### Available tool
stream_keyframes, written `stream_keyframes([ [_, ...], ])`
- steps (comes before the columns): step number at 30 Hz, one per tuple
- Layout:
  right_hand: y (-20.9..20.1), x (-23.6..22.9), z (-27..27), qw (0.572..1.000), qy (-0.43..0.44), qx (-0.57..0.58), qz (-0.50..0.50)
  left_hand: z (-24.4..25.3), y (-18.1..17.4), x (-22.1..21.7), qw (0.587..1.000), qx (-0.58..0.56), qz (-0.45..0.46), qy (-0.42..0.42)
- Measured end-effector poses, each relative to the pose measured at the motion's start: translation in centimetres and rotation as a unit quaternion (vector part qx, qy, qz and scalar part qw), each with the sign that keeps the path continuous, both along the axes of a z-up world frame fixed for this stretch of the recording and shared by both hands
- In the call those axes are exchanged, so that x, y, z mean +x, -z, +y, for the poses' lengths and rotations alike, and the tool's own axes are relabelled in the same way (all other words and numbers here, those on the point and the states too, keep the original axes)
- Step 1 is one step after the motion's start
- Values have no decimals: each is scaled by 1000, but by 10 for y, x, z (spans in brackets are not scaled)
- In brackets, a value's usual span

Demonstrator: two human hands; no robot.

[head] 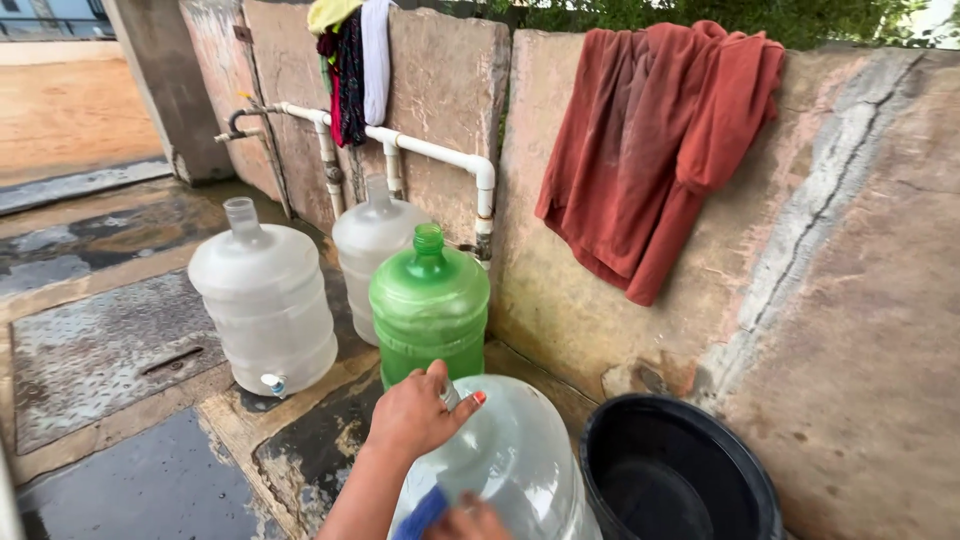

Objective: Cleaning and rinsing large plastic water containers outdoors.

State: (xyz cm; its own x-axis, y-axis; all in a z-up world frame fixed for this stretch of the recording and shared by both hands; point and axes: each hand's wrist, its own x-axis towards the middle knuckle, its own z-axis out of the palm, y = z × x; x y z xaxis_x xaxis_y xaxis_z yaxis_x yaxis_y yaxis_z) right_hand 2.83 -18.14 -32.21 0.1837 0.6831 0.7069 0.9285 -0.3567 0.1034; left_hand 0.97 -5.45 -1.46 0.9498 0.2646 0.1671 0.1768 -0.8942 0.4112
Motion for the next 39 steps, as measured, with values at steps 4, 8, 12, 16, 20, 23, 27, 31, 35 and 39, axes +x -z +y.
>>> stream_keyframes([
  [4, -254, 18, -67, 993, 20, -23, 117, 11, 1, -6, 1000, -13, -3, 20],
  [8, -291, 28, -90, 982, 85, 5, 170, 6, -2, -7, 999, -17, -21, 37],
  [12, -174, 33, -22, 941, 175, -114, 267, -10, 2, -2, 999, -20, -31, 23],
  [16, -70, 29, 16, 998, 35, -50, -10, -27, -2, -1, 998, -15, -39, 40],
  [20, -56, 37, -8, 979, 26, 0, -203, -21, 3, 6, 998, 1, -47, 43],
  [23, -84, 8, -62, 999, 15, -37, -32, 10, -2, 5, 999, -1, 30, 15],
  [27, -235, 39, -97, 969, 10, -90, 228, 42, -16, -11, 993, -32, 112, -32],
  [31, -207, 34, -96, 904, 103, 19, 414, 62, 7, -3, 985, -55, 98, -130],
  [35, 13, 82, 10, 764, 494, 132, 394, 73, 17, -10, 976, -51, 65, -201],
  [39, 52, 102, 10, 763, 442, 78, 465, 78, 16, -12, 984, -55, 40, -164],
])
